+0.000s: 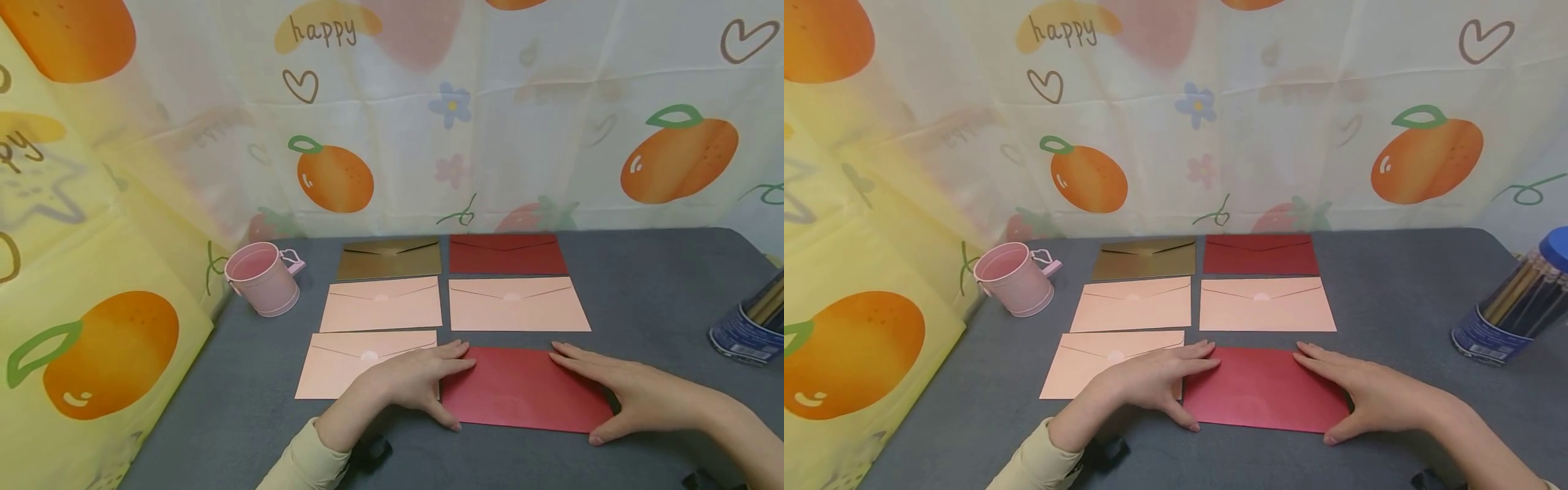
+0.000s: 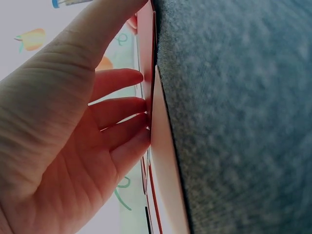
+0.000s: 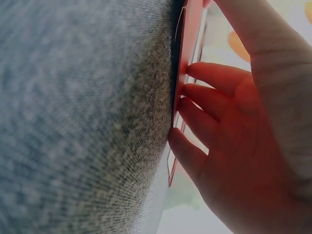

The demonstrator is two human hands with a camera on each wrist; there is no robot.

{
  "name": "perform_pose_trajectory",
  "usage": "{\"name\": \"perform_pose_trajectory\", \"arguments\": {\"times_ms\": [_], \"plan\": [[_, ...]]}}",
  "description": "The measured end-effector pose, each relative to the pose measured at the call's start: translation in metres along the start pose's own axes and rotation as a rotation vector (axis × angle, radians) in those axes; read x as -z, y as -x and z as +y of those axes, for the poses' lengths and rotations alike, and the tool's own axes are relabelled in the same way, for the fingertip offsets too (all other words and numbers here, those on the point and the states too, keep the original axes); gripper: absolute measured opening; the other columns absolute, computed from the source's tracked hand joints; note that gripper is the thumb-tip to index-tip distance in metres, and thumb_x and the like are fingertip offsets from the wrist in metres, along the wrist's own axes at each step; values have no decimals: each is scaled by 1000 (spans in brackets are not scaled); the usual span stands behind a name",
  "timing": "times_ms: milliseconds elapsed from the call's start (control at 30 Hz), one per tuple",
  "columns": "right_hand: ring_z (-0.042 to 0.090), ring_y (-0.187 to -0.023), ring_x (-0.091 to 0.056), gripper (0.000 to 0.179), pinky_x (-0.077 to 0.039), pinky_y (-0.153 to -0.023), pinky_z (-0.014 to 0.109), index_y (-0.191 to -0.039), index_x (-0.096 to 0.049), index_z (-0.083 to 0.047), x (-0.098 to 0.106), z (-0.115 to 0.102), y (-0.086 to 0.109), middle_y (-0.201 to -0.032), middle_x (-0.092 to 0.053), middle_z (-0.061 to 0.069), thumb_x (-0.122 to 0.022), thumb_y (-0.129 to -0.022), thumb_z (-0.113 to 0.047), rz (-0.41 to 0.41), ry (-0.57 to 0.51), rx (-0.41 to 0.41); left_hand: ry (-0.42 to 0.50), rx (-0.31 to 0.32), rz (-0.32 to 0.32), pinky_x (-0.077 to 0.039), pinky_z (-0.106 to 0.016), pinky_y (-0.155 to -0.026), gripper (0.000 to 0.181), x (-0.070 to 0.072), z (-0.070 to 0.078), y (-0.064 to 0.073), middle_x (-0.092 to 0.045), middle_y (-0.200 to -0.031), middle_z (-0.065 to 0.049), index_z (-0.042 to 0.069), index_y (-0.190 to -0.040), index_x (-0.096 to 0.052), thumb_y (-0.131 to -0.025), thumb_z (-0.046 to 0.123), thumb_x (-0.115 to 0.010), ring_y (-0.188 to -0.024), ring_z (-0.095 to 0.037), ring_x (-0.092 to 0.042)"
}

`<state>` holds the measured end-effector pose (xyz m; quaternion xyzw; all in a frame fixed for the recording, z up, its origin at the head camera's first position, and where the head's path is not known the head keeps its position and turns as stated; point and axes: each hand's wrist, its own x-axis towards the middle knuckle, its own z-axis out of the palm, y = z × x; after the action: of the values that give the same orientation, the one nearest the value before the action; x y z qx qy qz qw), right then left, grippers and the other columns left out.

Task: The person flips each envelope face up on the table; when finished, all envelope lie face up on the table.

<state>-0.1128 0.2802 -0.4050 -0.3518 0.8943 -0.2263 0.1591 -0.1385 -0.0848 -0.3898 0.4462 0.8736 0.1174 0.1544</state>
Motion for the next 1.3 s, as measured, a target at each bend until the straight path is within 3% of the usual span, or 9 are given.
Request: {"name": "perform_pose_trajectory", "arguments": {"times_ms": [600, 867, 1033, 1100, 1200, 1300], "plan": [[21, -129, -47, 89, -52, -85, 35, -153, -33, -28, 2, -9, 1, -156, -33, 1, -71, -80, -60, 29, 107, 10, 3, 6, -7, -30, -24, -110, 87, 0, 0, 0, -30, -157, -8, 18, -148, -44, -76, 52, -79, -145, -18, -24], [17, -128, -48, 80, -51, -88, 36, -151, -36, -31, 6, -9, 2, -153, -38, -2, -72, -83, -52, 32, 84, 15, 35, 36, -33, -32, -30, -111, 80, 2, 0, 2, -28, -158, -1, 26, -148, -43, -80, 56, -72, -146, -14, -22], [9, -125, -51, 68, -51, -87, 33, -146, -45, -32, 10, -8, 5, -148, -45, -5, -74, -85, -43, 95, 91, 69, 91, -32, -12, -35, -29, -108, 64, 5, -3, 1, -38, -153, 6, 26, -143, -51, -86, 51, -65, -141, -7, -29], [7, -123, -52, 63, -51, -86, 33, -142, -50, -33, 11, -7, 6, -145, -49, -5, -74, -85, -41, 123, 92, 89, 95, -85, 25, -39, -23, -101, 56, 6, -5, 1, -46, -147, 9, 26, -140, -55, -88, 48, -63, -134, -1, -40], [5, -118, -55, 57, -53, -82, 32, -139, -54, -32, 15, -5, 7, -139, -55, -4, -74, -86, -37, 147, 91, 113, 112, -162, 97, -43, -13, -83, 46, 8, -8, 1, -55, -138, 10, 25, -133, -62, -90, 43, -63, -98, 8, -61], [4, -114, -58, 50, -54, -80, 31, -134, -59, -31, 18, -5, 8, -131, -61, -5, -75, -86, -31, 189, 84, 140, 161, -214, 186, -42, -9, -68, 37, 10, -11, 2, -63, -127, 11, 23, -125, -68, -91, 38, -65, -61, 13, -54]]}}
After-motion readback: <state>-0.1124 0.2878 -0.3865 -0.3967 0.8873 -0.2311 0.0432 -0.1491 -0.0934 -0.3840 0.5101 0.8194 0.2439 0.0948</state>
